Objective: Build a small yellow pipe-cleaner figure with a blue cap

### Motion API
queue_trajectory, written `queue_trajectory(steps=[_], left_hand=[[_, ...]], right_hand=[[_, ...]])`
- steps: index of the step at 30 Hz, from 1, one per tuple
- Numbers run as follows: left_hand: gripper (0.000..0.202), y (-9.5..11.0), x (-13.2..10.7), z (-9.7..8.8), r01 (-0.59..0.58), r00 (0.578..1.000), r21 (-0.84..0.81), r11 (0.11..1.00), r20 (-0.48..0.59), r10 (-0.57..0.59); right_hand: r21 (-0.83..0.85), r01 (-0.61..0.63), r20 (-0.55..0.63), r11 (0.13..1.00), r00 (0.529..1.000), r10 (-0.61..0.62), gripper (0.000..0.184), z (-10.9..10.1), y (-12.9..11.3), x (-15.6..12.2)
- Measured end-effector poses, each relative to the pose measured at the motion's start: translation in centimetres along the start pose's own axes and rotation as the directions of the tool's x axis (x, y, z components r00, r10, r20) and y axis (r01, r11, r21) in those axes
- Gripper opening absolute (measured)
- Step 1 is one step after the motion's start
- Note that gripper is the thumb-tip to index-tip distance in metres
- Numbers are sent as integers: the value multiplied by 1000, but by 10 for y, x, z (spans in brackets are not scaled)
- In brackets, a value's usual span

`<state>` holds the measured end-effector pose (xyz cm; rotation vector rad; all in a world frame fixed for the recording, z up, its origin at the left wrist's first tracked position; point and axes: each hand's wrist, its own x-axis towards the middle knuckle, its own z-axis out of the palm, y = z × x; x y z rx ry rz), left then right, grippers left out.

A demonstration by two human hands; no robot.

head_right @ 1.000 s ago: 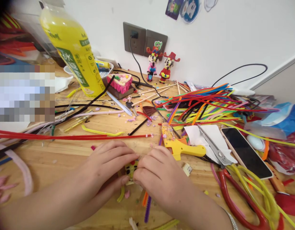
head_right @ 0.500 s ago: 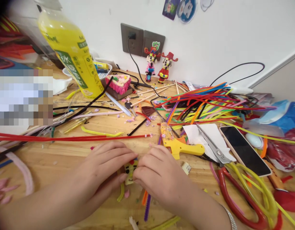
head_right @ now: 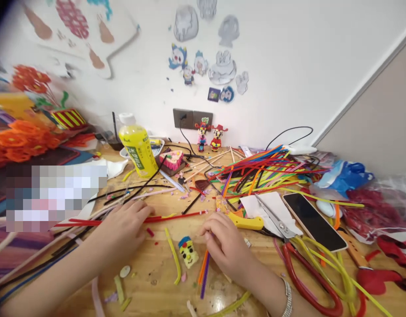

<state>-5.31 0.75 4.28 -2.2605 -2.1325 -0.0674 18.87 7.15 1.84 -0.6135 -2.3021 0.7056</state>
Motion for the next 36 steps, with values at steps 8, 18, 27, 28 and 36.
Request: queue_trajectory(steps=[8, 18, 27, 28, 36], left_hand=[[20, -5, 11, 5, 24, 982, -87, 996, -186, -40], [23, 12, 3, 15, -209, 860, -197, 958, -503, 84], [23, 17, 4, 16, -267, 824, -262, 927, -561, 78], [22, 18, 5, 16, -274, 826, -263, 925, -556, 87], [22, 20, 7, 24, -268, 845, -236, 934, -524, 110]], right_hand=[[-32, -3, -139, 999, 990, -1, 16, -10, -11, 14], [619, -402, 54, 674, 878, 475, 46, 16, -12, 69], [890, -296, 115, 346, 882, 458, 48, 36, -35, 63], [871, -301, 109, 389, 889, 445, 49, 38, -34, 62], [179, -95, -29, 979, 994, 102, 22, 34, -16, 54]])
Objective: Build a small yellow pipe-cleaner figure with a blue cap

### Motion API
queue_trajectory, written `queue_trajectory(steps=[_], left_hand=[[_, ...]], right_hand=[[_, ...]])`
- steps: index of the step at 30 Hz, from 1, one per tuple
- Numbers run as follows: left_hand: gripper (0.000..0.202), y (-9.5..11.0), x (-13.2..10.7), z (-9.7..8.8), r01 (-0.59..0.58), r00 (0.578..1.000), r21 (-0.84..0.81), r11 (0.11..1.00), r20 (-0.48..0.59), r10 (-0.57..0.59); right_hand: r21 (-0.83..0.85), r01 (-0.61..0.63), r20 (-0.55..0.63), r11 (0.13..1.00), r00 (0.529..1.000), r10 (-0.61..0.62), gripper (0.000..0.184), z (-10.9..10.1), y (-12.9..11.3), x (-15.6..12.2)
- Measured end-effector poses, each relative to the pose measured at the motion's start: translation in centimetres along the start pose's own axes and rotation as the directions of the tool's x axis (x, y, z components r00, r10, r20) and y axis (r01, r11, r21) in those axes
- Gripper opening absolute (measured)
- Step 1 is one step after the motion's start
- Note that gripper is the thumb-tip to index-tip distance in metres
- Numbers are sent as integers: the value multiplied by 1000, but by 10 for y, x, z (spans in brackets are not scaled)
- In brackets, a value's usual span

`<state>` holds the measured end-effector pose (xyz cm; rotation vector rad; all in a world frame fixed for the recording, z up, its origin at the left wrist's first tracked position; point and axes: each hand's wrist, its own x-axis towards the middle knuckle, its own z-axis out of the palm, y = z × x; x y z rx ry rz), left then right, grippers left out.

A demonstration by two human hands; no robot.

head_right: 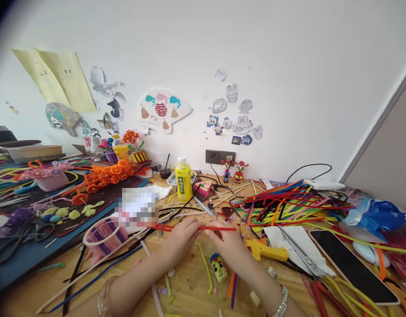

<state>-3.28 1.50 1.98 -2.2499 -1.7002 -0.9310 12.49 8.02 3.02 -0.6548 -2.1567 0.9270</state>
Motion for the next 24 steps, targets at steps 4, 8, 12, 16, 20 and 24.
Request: queue_trajectory(steps=[4, 8, 12, 16, 20, 24], left_hand=[[24, -1, -1, 2, -3, 1000, 0, 1000, -5, 3], [26, -4, -1, 2, 14, 999, 12, 1000, -29, -14], [24, -6, 0, 1, 29, 999, 15, 999, -29, -28], [26, -5, -1, 3, 34, 999, 28, 999, -24, -34], [26, -3, -2, 4, 46, 998, 39, 998, -41, -44], [22, 0, -2, 0, 23, 997, 16, 1000, -72, -21]], right_hand=[[-40, -25, -15, 999, 1000, 25, 18, -3, 3, 2], [39, -125, -107, 991, 986, 128, 16, -14, 3, 8], [142, -195, -113, 970, 971, 212, 17, -27, -5, 9], [215, -169, -7, 962, 985, 174, 23, -27, -13, 4], [227, -75, 97, 971, 994, 55, 25, -17, -14, 2], [213, 29, 5, 977, 1000, -31, 30, -7, -12, 2]])
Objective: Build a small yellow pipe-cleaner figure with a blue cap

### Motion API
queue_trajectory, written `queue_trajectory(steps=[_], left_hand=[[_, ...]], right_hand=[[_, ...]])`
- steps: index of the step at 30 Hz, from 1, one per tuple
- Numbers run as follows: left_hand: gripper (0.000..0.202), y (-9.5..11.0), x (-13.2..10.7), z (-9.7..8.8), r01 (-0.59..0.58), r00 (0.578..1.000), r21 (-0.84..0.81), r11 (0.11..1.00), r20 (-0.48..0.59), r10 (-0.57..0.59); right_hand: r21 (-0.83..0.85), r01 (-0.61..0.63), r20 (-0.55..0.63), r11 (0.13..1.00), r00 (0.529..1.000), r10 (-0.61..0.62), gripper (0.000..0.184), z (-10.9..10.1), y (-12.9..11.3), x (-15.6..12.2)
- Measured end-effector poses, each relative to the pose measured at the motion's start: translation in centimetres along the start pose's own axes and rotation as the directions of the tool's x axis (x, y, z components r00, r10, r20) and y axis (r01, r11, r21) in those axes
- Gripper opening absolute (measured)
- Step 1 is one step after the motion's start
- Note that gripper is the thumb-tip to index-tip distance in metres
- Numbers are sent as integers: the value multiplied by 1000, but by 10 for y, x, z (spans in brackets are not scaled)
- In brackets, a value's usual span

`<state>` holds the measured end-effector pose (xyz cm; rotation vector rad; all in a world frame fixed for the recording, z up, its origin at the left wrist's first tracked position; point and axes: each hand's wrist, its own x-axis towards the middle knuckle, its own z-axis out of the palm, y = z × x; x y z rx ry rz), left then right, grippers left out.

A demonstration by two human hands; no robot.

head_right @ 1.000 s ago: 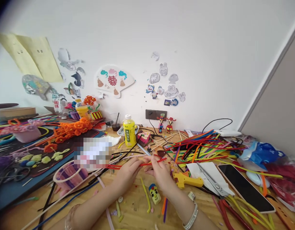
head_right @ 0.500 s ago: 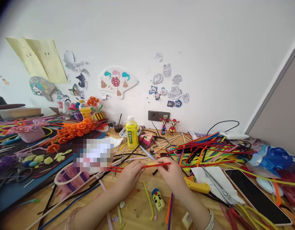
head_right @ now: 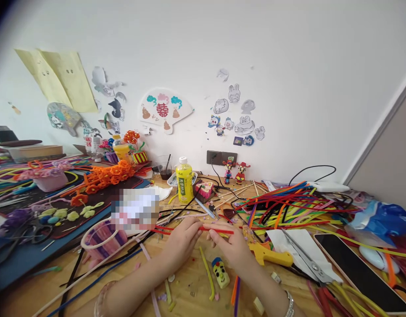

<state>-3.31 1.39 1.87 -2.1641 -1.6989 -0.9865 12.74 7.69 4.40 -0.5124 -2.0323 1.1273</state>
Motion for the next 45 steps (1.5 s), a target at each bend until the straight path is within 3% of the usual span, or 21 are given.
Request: queue_trajectory(steps=[5, 12, 21, 28, 31, 34, 36, 40, 41, 42, 43, 45], left_hand=[[24, 3, 1, -4, -43, 998, -54, 998, -49, 41], [25, 0, 0, -4, -39, 988, -88, 995, -155, 25], [36, -7, -14, 6, -38, 987, -30, 999, -156, 33], [39, -5, -17, 8, -115, 985, 30, 993, -122, 118], [40, -8, -15, 6, -123, 987, 78, 989, -96, 131], [42, -13, -8, 4, -112, 991, 135, 985, -65, 121], [45, -17, -3, 3, -35, 993, 182, 983, -109, 55], [55, -22, 1, 7, 37, 985, 239, 970, -174, 5], [57, -23, 0, 9, 24, 988, 245, 969, -151, 14], [59, -24, -1, 11, 12, 992, 247, 969, -122, 19], [60, -25, -2, 14, 3, 996, 246, 969, -92, 20], [60, -27, -5, 20, -2, 998, 242, 970, -54, 16]], right_hand=[[36, -77, -98, 996, 992, 80, 38, 3, 1, 1], [204, -153, -86, 967, 981, 173, 40, 7, 10, 1], [130, -71, -4, 989, 997, 72, 26, 24, 2, -5], [143, -32, -62, 989, 997, 41, 18, 28, -8, -8], [147, 12, -172, 989, 985, 13, 23, 25, -11, -3], [123, 38, -325, 992, 946, 3, 24, 2, -17, 6], [75, 62, -447, 995, 894, -22, 23, -27, -25, 11], [-115, 102, -709, 988, 688, -154, 22, -106, -38, 6], [-192, 94, -748, 977, 631, -208, 21, -123, -37, 3], [-378, 30, -749, 925, 578, -325, 21, -139, -34, 1], [-512, -51, -714, 857, 580, -392, 23, -151, -28, -1], [-614, -155, -641, 774, 671, -374, 26, -164, -10, 0]])
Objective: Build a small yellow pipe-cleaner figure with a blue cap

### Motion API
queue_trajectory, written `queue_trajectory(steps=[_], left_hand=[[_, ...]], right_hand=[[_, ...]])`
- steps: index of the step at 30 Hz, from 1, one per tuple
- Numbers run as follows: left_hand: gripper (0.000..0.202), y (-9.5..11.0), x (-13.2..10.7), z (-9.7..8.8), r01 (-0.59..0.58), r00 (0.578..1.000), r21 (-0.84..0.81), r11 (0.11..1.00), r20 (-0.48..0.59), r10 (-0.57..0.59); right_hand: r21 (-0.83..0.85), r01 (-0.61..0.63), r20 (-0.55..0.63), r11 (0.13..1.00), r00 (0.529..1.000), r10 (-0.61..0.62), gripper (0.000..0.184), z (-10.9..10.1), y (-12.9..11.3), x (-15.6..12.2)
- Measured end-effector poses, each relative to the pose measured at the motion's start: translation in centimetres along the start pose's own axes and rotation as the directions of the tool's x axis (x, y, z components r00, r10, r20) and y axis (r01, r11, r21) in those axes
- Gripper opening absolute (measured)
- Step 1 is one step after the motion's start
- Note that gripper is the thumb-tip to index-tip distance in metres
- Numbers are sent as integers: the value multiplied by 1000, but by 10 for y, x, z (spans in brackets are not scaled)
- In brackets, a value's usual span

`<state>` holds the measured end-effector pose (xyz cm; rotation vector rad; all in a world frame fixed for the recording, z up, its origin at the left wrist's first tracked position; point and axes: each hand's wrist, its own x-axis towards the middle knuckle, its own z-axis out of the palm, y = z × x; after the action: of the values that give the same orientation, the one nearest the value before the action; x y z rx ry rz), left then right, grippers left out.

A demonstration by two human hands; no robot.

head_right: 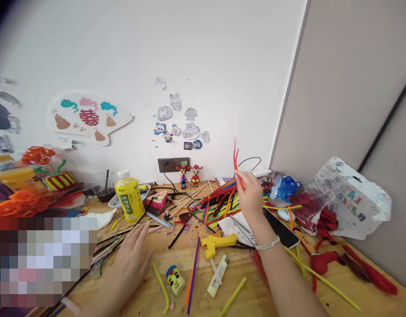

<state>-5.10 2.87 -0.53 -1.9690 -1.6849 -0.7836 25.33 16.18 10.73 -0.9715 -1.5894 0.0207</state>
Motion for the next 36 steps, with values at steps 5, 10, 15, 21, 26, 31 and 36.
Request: queue_trajectory(steps=[5, 10, 15, 21, 26, 31, 36], left_hand=[[53, -2, -4, 7, -17, 1000, -14, 1000, -9, 17], [42, -3, -3, 5, -46, 998, -17, 999, 30, 47], [24, 8, 3, -7, -95, 982, -141, 985, 147, 116], [20, 30, 8, -28, -54, 930, -344, 938, 325, 172], [42, 47, 2, -39, -76, 893, -372, 925, 388, 229], [40, 56, -6, -32, -35, 884, -360, 932, 423, 197], [44, 59, -9, -28, 148, 908, -515, 844, 409, 90]], right_hand=[[-72, -64, 307, 995, 948, 83, 36, 42, 34, -21], [-71, -94, 492, 993, 862, 117, 31, 45, 26, -24], [23, -107, 596, 994, 800, 72, 30, 27, -23, -23], [201, 23, 883, 979, 428, -191, 35, 24, -71, -91], [248, 2, 910, 969, 342, -234, 58, 31, -65, -124], [204, 3, 907, 979, 375, -190, 45, 36, -59, -130], [235, -131, 875, 963, 460, -151, 44, 33, -60, -135]])
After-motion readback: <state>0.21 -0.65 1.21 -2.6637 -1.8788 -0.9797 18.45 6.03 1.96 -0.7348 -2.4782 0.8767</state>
